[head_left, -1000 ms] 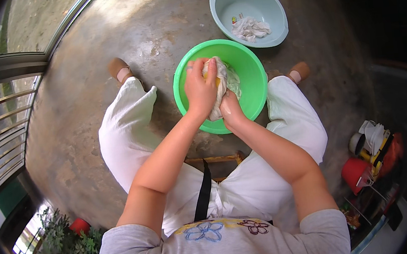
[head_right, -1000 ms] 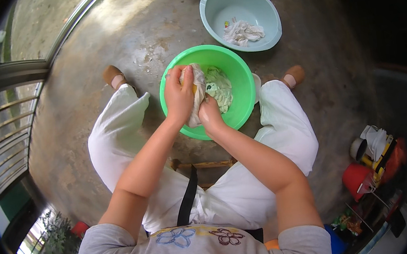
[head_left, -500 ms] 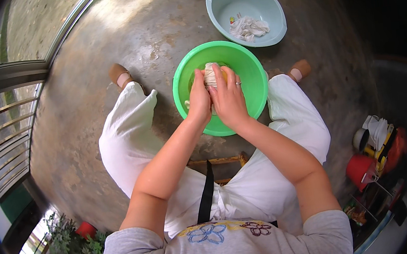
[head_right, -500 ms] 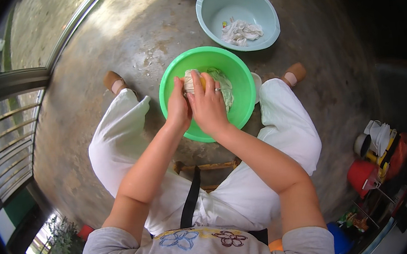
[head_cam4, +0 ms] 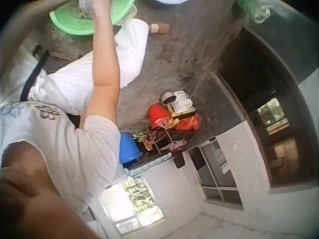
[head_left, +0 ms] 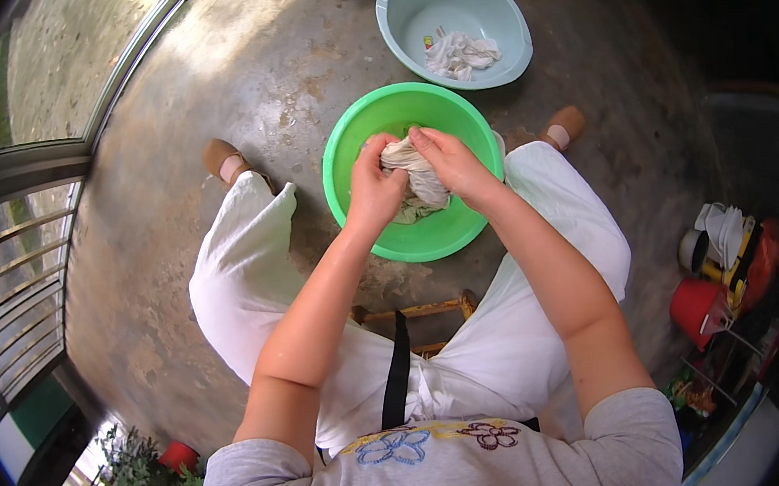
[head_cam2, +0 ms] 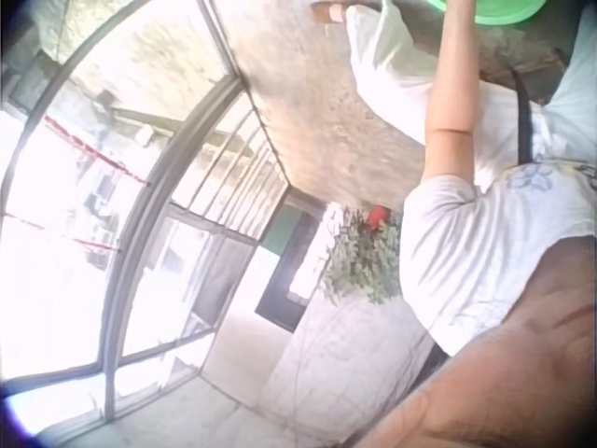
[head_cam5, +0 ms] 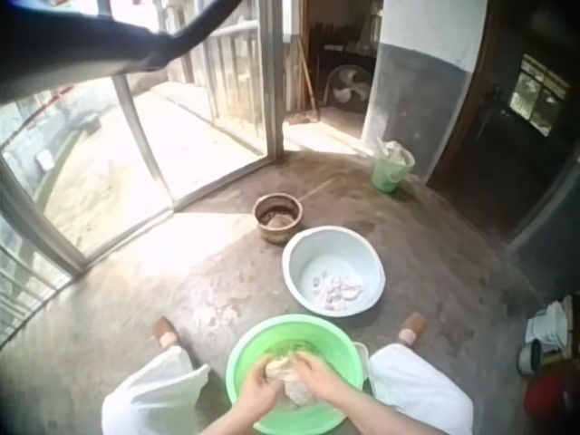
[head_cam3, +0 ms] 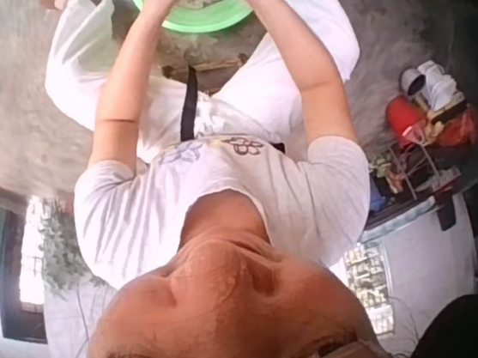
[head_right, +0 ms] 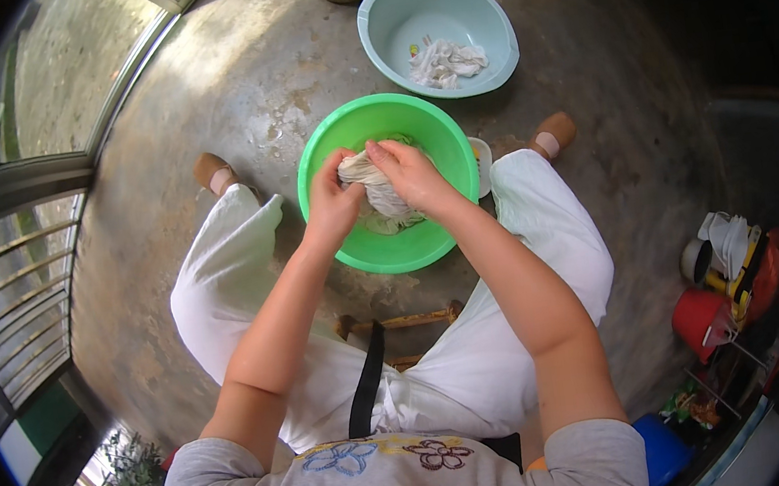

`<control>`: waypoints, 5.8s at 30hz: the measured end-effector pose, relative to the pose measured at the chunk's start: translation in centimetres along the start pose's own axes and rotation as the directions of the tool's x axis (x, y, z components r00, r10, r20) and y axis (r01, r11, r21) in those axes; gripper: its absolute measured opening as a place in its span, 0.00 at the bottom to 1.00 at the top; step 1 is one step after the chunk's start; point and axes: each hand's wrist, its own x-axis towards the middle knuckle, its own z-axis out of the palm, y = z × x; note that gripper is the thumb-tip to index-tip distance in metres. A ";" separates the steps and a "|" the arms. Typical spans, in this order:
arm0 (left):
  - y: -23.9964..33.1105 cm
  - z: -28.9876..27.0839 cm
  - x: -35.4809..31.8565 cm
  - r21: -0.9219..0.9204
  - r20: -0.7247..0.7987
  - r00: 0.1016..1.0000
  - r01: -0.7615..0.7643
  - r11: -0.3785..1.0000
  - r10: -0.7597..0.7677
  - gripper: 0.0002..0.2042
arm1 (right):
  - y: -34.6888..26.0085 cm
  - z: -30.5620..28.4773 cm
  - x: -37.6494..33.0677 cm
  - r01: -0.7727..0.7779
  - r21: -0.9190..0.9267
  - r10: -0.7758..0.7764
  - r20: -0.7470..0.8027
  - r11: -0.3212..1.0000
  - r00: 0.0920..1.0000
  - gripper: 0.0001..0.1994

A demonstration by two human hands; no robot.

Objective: The person sits on a small stool and hand-washes clothes in a green basin filled with water. They scrub and wring out each item individually, then transfer the washed clothes to a light blue basin beside them.

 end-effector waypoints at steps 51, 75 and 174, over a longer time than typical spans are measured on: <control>4.2 -0.1 -0.7 0.524 0.031 0.879 -0.420 0.742 0.476 0.33 | 1.7 0.5 1.2 0.056 0.463 0.003 -0.127 0.885 0.992 0.15; -0.3 -0.1 -0.3 -0.833 0.057 0.878 0.304 0.463 -0.475 0.09 | -0.1 4.4 -1.8 0.580 -0.527 -0.718 -0.086 0.621 0.690 0.16; -1.1 2.5 1.4 -0.741 0.331 0.839 0.514 0.432 -0.431 0.44 | 32.0 -23.1 4.1 -0.325 -0.567 -0.045 -0.542 0.757 0.839 0.11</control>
